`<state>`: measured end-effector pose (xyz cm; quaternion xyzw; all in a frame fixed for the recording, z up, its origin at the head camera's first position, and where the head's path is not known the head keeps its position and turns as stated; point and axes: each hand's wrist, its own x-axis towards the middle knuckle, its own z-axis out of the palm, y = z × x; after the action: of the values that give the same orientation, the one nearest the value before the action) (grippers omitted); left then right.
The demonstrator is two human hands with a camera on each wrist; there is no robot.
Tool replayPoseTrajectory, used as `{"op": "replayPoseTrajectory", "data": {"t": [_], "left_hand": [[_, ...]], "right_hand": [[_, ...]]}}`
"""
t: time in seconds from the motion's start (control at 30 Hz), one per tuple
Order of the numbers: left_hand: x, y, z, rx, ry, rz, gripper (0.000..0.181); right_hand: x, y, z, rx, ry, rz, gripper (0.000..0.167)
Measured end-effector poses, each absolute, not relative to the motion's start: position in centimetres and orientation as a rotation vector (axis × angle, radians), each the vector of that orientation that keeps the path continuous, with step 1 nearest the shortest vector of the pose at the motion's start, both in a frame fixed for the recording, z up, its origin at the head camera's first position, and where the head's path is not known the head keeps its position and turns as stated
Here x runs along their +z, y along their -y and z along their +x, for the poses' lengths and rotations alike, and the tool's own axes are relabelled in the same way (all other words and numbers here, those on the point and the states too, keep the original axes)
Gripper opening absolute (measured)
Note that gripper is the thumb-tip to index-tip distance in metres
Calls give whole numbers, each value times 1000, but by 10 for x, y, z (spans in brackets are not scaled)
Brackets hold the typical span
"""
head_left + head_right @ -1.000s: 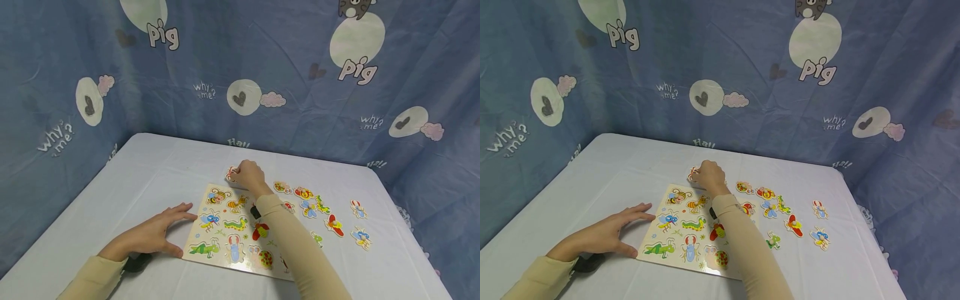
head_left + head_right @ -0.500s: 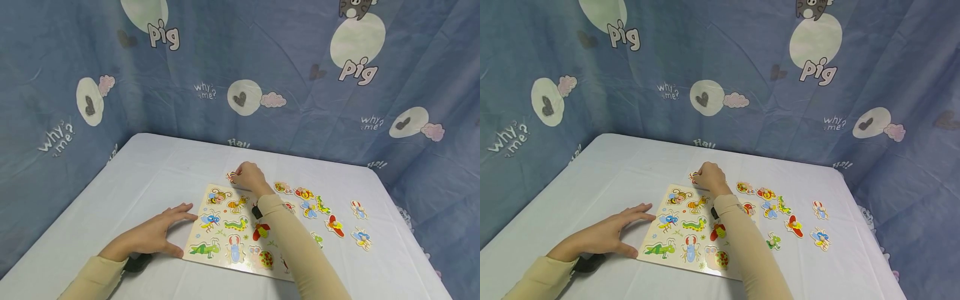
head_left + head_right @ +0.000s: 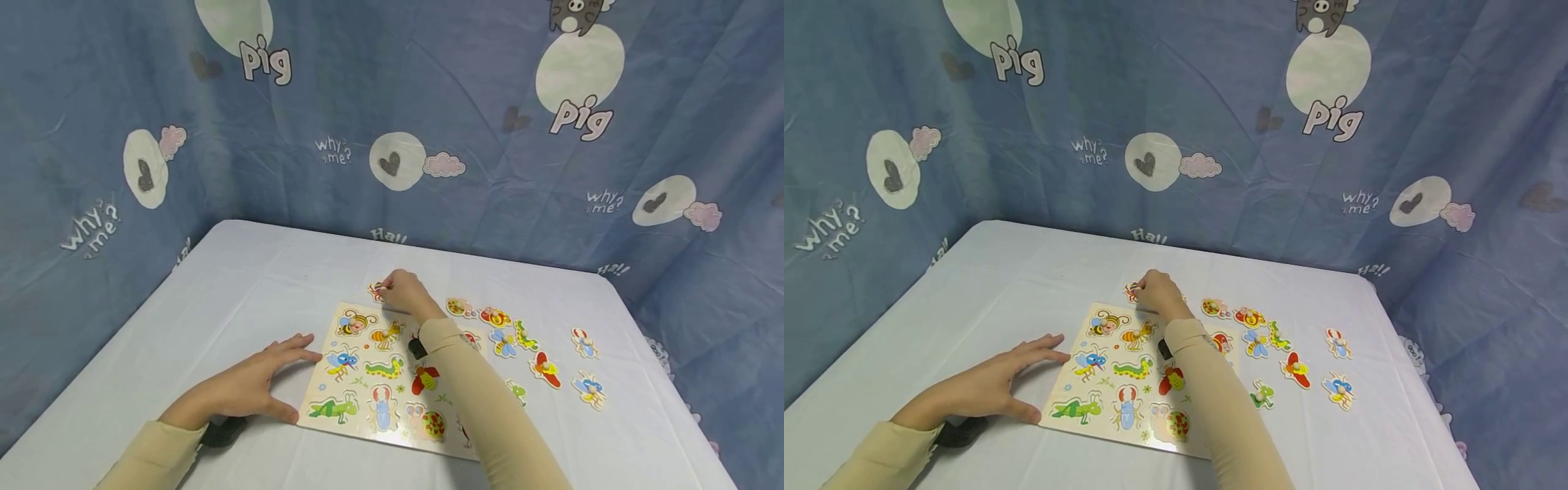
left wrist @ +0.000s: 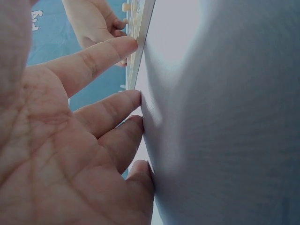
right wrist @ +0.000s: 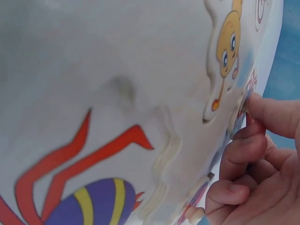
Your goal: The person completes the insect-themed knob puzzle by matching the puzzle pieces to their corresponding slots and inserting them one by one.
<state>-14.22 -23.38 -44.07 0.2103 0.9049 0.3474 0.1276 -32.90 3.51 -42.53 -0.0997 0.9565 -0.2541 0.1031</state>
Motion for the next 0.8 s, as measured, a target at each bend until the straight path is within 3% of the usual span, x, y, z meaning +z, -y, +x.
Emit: {"op": "replayPoseTrajectory", "data": {"t": [0.8], "left_hand": [[-440,233,-141,1003,-2642,618,90]], "right_hand": [[-409,-62,-320,-775,-2792,-425,21]]}}
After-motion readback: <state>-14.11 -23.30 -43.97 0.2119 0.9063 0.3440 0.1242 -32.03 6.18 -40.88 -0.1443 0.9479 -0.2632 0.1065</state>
